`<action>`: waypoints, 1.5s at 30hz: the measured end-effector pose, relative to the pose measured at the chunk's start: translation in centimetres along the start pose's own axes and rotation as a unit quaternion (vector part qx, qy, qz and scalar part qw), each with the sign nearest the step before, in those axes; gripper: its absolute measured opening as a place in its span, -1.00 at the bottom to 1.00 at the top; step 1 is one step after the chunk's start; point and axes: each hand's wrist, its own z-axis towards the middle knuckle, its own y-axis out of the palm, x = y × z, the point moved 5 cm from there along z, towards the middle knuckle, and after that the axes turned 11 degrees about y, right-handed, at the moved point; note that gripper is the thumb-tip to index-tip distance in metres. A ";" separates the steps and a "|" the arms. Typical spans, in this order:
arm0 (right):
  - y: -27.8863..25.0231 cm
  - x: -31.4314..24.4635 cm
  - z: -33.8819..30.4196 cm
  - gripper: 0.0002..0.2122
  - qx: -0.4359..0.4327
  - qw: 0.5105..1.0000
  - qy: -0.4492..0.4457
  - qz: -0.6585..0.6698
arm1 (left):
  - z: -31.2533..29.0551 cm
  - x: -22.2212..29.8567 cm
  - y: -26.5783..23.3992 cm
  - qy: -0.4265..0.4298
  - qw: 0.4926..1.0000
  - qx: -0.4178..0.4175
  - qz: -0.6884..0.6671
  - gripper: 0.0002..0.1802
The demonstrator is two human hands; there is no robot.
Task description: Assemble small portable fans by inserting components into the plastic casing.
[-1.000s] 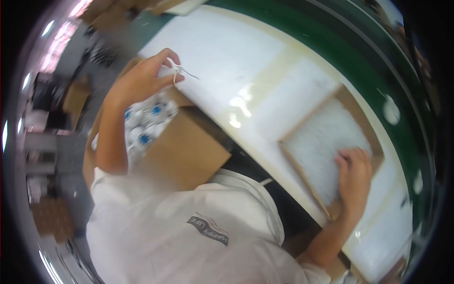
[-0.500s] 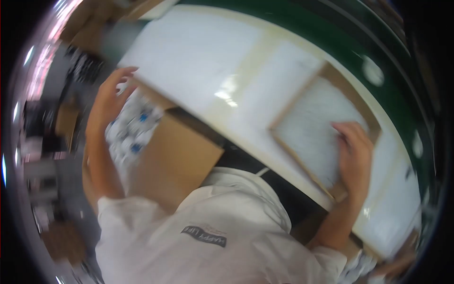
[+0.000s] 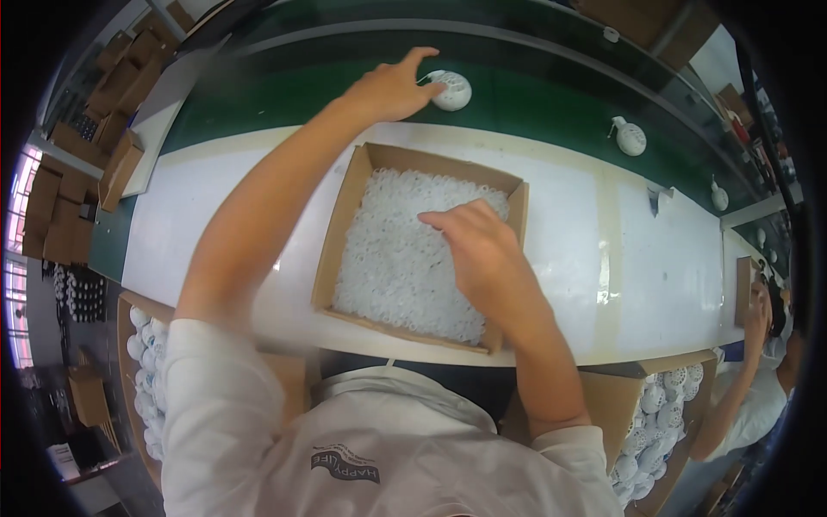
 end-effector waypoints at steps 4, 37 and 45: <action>0.1 0.1 0.0 -0.72 -0.012 1.000 0.017 -0.006 | 3.7 -0.3 3.4 -0.105 0.992 -0.071 -0.020 -0.02; -2.4 0.9 0.7 -0.49 0.165 0.916 0.137 0.339 | -15.5 9.3 -4.1 0.231 0.935 0.144 -0.228 -0.67; -2.5 0.6 0.6 -0.50 0.154 0.965 0.036 0.209 | -16.1 10.2 -4.1 0.241 0.952 0.173 -0.073 -0.16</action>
